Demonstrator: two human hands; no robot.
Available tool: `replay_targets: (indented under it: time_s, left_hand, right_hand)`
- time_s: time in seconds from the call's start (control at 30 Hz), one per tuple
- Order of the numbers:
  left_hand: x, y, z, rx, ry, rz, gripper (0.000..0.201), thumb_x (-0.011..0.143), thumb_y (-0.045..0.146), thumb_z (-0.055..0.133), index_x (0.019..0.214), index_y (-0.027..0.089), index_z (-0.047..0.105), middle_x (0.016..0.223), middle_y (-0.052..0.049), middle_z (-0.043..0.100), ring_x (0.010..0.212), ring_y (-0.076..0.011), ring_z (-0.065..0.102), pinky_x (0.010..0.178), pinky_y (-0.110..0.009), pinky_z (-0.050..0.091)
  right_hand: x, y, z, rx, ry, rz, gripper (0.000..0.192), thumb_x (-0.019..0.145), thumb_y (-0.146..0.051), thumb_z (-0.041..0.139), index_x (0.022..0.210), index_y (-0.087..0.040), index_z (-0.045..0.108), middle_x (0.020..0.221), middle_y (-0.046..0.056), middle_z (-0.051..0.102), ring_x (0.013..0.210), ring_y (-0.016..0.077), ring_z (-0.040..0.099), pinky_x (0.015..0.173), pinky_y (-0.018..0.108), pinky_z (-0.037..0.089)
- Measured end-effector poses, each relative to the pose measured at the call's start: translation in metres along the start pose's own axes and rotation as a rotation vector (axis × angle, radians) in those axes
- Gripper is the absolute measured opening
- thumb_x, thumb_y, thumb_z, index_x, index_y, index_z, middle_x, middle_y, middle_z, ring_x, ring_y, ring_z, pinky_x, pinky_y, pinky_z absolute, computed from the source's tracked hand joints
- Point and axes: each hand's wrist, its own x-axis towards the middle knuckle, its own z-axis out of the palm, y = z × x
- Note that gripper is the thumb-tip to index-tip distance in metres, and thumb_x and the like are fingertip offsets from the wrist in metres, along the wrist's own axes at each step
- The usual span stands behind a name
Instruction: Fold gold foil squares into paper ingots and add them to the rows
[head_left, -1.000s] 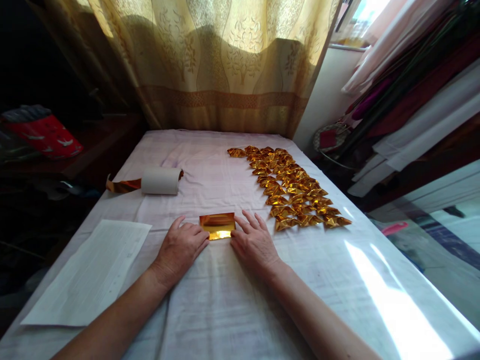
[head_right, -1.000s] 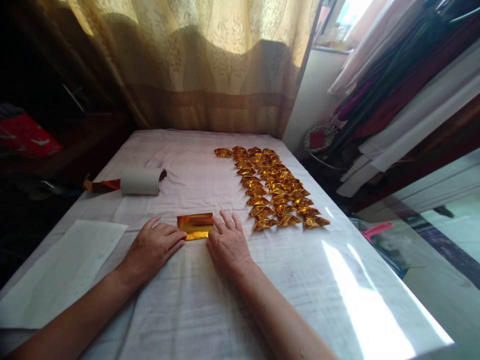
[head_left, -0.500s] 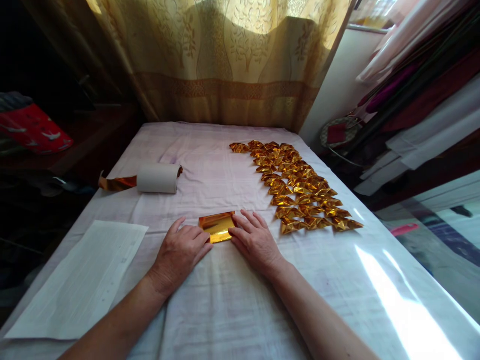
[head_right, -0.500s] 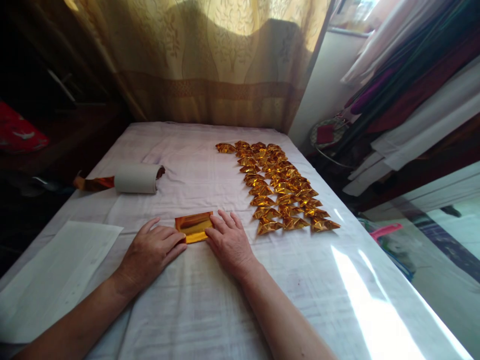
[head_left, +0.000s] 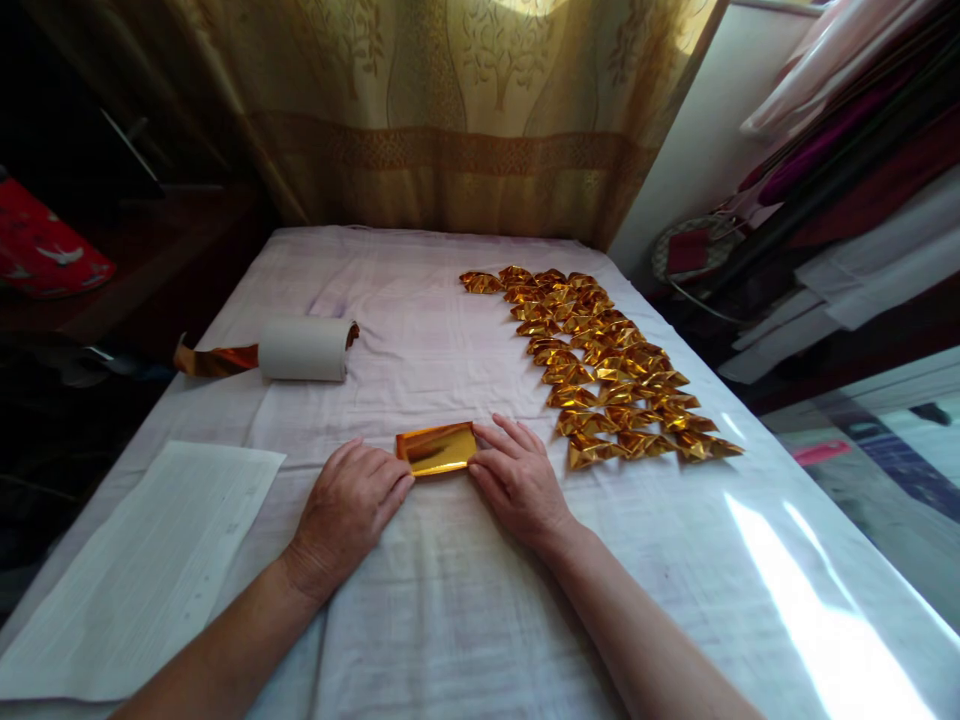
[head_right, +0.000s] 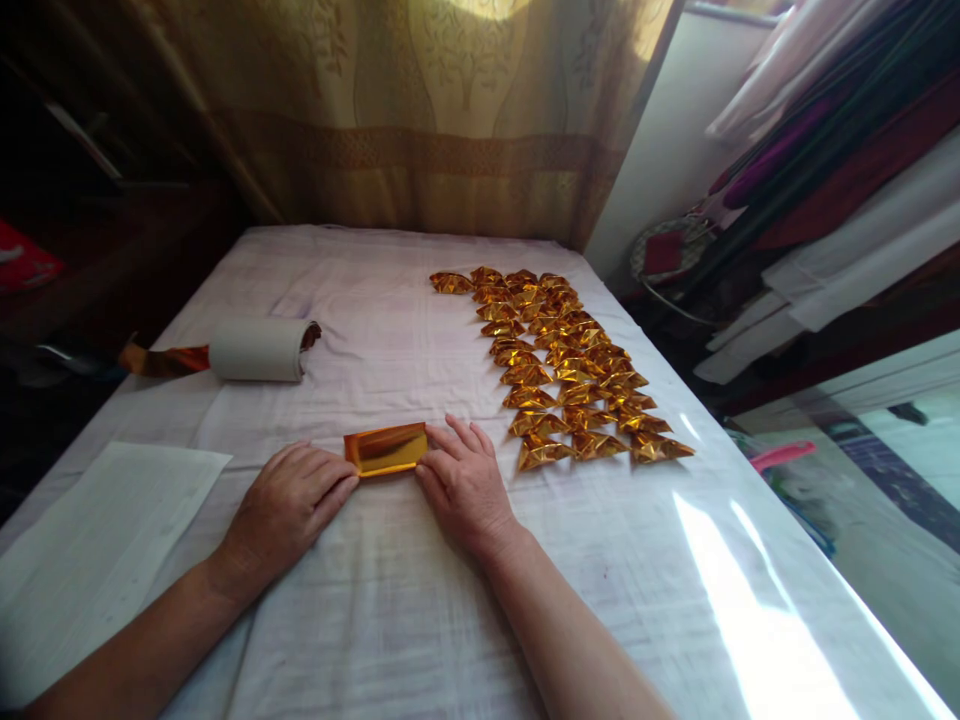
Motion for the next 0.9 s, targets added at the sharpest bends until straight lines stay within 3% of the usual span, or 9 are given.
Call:
replay_targets:
  time_s: [0.13,0.3,0.9]
  left_hand:
    - [0.0005,-0.0009,-0.0007,-0.084,-0.035,-0.111,0.027,0.098,0.036,0.049,0.081,0.022,0.064,0.084,-0.002,0.069,0.082,-0.0201,0.060,0.085,-0.037,0.043]
    - [0.0020,0.0019,0.0009,-0.081,-0.015,-0.191,0.030,0.097,0.039,0.048,0.077,0.023,0.063,0.082,-0.002,0.068,0.083,-0.0214,0.059,0.082,-0.037,0.040]
    - [0.0097,0.0046,0.0020,0.055,-0.040,-0.223,0.027,0.094,0.035,0.051,0.071,0.022,0.058,0.076,-0.003,0.066,0.076,-0.0224,0.054,0.072,-0.037,0.036]
  right_hand:
    - [-0.0011,-0.0015,0.0018,0.010,0.021,0.055,0.020,0.094,-0.026,0.054,0.087,-0.023,0.072,0.131,0.007,0.065,0.138,0.0287,0.042,0.113,0.052,0.030]
    - [-0.0002,-0.0030,0.0037,0.022,0.026,0.136,0.019,0.092,-0.027,0.056,0.083,-0.023,0.071,0.132,0.008,0.065,0.138,0.0314,0.041,0.111,0.055,0.031]
    - [0.0065,-0.0081,0.0085,-0.030,0.052,0.227,0.019,0.092,-0.030,0.056,0.077,-0.023,0.065,0.128,0.009,0.066,0.129,0.0303,0.050,0.109,0.052,0.034]
